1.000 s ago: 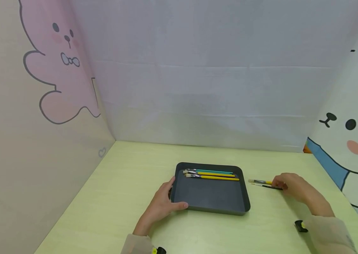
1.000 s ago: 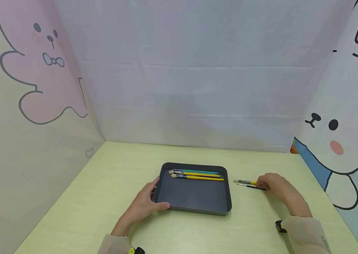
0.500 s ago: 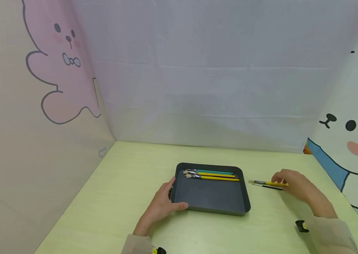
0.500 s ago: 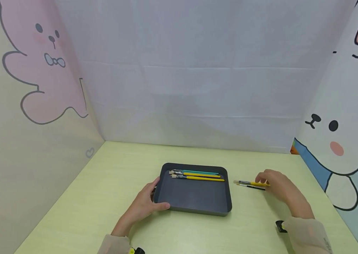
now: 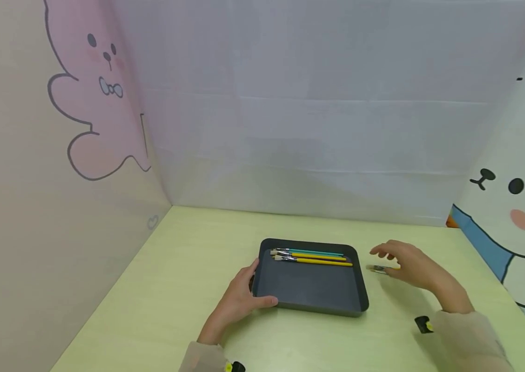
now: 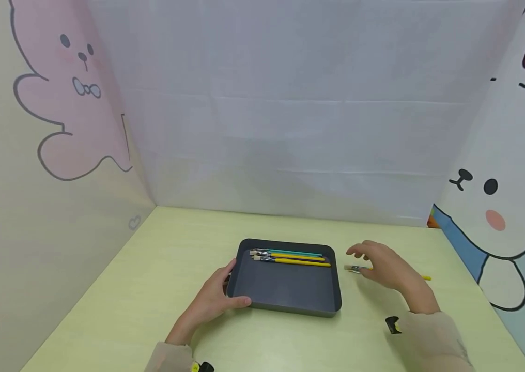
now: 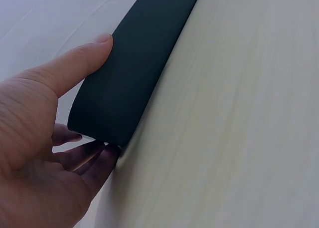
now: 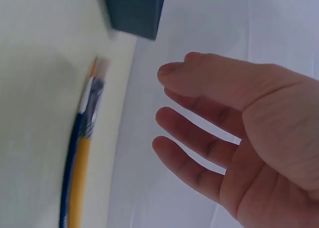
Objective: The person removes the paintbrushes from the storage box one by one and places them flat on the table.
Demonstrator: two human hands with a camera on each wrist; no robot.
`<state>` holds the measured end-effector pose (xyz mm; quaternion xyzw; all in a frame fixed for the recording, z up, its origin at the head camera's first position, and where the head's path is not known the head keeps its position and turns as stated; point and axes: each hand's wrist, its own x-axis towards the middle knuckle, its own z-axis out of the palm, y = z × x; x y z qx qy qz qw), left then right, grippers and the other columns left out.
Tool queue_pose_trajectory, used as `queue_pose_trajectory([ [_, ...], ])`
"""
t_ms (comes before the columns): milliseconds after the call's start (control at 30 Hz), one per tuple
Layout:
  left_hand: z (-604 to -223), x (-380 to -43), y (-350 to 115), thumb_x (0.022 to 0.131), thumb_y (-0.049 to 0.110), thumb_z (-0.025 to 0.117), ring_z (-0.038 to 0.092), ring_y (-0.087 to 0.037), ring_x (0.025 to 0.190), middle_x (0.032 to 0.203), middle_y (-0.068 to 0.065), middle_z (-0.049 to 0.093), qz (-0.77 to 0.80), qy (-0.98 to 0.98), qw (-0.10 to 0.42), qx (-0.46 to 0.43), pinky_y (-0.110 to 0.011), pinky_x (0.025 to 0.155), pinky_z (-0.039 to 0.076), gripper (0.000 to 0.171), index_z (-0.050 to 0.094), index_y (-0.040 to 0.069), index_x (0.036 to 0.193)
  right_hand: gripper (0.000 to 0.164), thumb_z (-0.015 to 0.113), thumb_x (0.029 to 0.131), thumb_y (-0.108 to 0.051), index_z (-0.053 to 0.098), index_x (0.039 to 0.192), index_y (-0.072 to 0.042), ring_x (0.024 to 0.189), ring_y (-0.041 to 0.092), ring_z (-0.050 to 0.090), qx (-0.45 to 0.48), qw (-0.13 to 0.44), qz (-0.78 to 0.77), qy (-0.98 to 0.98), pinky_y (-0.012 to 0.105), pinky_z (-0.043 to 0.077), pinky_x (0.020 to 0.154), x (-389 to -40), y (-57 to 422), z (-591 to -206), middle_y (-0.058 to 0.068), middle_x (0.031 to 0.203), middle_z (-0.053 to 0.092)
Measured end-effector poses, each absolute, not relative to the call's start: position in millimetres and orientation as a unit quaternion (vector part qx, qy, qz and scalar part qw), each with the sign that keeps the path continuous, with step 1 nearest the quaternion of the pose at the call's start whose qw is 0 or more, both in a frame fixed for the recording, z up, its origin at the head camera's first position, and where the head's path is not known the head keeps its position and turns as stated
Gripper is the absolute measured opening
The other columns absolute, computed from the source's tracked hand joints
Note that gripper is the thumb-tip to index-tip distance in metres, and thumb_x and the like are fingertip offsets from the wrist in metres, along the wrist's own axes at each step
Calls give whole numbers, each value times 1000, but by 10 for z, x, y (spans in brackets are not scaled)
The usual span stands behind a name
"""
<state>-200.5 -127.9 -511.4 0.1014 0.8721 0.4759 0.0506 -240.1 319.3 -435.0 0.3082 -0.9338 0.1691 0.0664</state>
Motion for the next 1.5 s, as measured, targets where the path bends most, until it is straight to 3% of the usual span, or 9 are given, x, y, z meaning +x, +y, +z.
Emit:
queue_pose_trajectory([
  [433, -5117, -2026, -1264, 78, 45, 96, 47, -39, 144, 164, -21, 40, 474, 874, 52, 94, -61, 114, 42, 119, 27, 12, 170, 49, 80, 90, 1, 67, 137, -4, 106, 35, 69, 330, 21, 172, -928, 48, 58, 87, -2575, 2711, -4060, 12, 121, 69],
  [733, -5101, -2024, -1262, 78, 45, 96, 48, -39, 143, 163, -21, 41, 474, 874, 50, 96, -60, 114, 43, 119, 27, 12, 170, 51, 81, 91, -2, 66, 139, -3, 110, 33, 67, 338, -16, 157, -928, 46, 57, 88, -2686, 2485, -4031, 8, 120, 69],
  [1000, -5100, -2012, -1259, 79, 44, 96, 47, -38, 143, 163, -20, 41, 478, 872, 52, 97, -60, 114, 43, 118, 27, 11, 170, 49, 78, 92, -1, 66, 139, -3, 114, 37, 66, 358, -52, 152, -920, 52, 56, 96, -2781, 2280, -4015, 13, 125, 68],
  [1500, -5137, -2035, -1285, 78, 49, 95, 48, -37, 142, 163, -19, 41, 475, 872, 51, 103, -58, 113, 44, 120, 27, 12, 170, 53, 81, 91, -3, 65, 141, -1, 116, 32, 64, 390, -119, 135, -903, 50, 54, 99, -2919, 1905, -4175, 13, 131, 66],
])
